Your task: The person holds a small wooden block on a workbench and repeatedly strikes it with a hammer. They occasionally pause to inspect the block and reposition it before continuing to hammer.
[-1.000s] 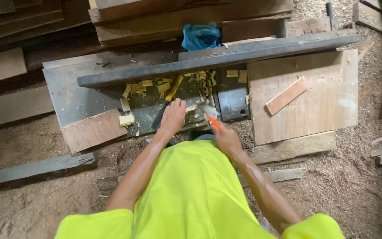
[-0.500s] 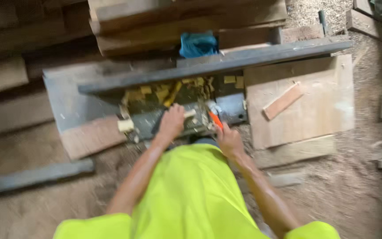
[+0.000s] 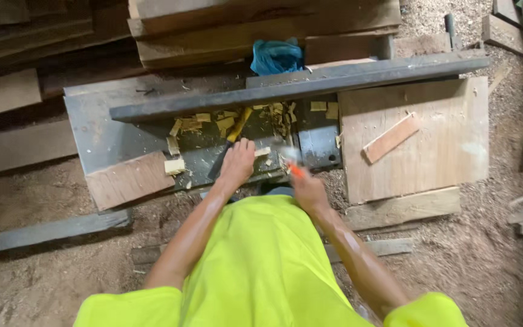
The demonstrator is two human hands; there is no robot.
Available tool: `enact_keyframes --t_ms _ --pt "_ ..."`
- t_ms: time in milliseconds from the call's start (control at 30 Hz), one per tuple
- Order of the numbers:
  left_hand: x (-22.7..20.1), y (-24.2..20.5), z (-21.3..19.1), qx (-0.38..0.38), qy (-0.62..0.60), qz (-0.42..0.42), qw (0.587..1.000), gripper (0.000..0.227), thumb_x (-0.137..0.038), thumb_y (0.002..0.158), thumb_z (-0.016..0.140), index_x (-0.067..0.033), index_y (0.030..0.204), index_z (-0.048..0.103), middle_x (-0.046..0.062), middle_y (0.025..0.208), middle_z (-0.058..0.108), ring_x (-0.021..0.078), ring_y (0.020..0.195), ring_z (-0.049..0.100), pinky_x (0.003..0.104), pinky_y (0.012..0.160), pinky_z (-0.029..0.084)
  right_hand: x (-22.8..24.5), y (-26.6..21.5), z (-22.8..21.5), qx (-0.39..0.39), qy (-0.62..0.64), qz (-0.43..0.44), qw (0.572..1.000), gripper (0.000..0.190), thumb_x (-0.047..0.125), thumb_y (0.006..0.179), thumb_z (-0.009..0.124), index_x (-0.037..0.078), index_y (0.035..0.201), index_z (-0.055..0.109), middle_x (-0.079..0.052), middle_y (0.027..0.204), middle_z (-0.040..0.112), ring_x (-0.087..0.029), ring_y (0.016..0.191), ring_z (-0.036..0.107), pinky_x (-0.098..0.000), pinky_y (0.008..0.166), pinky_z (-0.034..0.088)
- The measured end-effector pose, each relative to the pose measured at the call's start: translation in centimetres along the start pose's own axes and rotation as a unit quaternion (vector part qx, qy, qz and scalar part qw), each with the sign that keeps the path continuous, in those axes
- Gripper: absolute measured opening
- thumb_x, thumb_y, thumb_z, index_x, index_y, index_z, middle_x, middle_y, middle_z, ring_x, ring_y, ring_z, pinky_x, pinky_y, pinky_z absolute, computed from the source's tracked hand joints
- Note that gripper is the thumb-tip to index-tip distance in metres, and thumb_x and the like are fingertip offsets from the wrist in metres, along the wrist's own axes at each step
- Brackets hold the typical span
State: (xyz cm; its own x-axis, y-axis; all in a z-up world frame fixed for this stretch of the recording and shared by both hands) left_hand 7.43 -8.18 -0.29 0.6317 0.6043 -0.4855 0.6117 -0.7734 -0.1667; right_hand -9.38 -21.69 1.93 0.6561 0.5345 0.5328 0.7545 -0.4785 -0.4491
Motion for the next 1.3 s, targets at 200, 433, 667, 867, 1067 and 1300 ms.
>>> enact_keyframes --t_ms 200,433,667,867,1067,1300 --pt "-0.2 -0.5 1.0 -0.014 0.020 0.014 1.000 0.027 -0.004 0.081 0.065 -0.0019 0.105 0.055 0.017 0.105 0.057 0.0368 0.096 0.060 0.046 0.074 0.047 2.4 0.3 -2.2 -0.011 -0.044 -0.042 0.998 0.039 0.040 0.106 0.049 0.005 0.101 0.065 -0.021 0.065 0.065 -0.038 0.057 0.063 -0.0522 0.052 0.050" --pt "-1.2 -2.1 -6.5 -0.188 -0.028 0.102 0.976 0.028 -0.008 0.077 0.083 -0.0101 0.102 0.070 0.006 0.101 0.065 0.0228 0.095 0.059 0.038 0.079 0.046 3.0 -0.8 -6.5 -0.045 0.104 0.010 0.994 0.036 0.040 0.103 0.051 0.009 0.103 0.071 -0.008 0.051 0.055 -0.015 0.045 0.055 -0.0384 0.045 0.044" --pt "-4.1 -6.7 -21.5 -0.393 -0.095 0.165 0.900 0.040 -0.010 0.074 0.091 -0.0107 0.110 0.072 0.007 0.106 0.063 0.0239 0.100 0.057 0.038 0.088 0.049 3.0 -2.4 -10.3 -0.077 0.281 0.009 0.957 0.041 0.044 0.106 0.048 0.010 0.087 0.060 0.007 0.057 0.049 -0.005 0.046 0.046 -0.0265 0.038 0.037" --pt "-8.4 -8.8 -28.9 -0.441 -0.108 0.207 0.866 0.039 -0.006 0.076 0.090 -0.0128 0.110 0.071 0.005 0.106 0.063 0.0236 0.100 0.059 0.040 0.089 0.051 3.7 -3.9 -11.0 -0.071 0.455 0.056 0.886 0.043 0.043 0.105 0.051 0.009 0.079 0.051 0.004 0.053 0.042 -0.006 0.037 0.038 -0.0255 0.032 0.028" --pt "-9.8 -9.8 -29.3 -0.460 -0.115 0.241 0.847 0.033 -0.006 0.080 0.090 -0.0135 0.106 0.070 0.002 0.104 0.065 0.0226 0.099 0.059 0.039 0.087 0.052 5.6 -4.9 -11.9 -0.065 0.478 0.022 0.875 0.042 0.043 0.107 0.050 0.009 0.082 0.052 0.005 0.055 0.042 -0.005 0.039 0.037 -0.0245 0.035 0.027" --pt "-7.0 -5.1 -16.5 -0.355 -0.066 0.243 0.900 0.028 -0.004 0.078 0.085 -0.0131 0.103 0.076 0.002 0.100 0.069 0.0230 0.093 0.058 0.036 0.083 0.048 5.0 -4.5 -9.5 -0.016 0.398 0.062 0.915 0.042 0.046 0.103 0.053 0.008 0.085 0.053 0.005 0.059 0.045 -0.006 0.044 0.041 -0.0265 0.036 0.031"
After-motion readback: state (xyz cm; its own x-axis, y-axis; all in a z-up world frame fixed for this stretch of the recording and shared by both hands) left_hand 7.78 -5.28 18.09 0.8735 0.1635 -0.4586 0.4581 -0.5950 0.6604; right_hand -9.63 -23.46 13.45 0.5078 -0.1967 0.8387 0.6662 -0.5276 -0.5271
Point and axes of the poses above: each hand's wrist, its own y-axis towards the middle knuckle, its own z-axis out of the palm, x = y × z, the point moved 10 cm from there along y, towards the middle knuckle
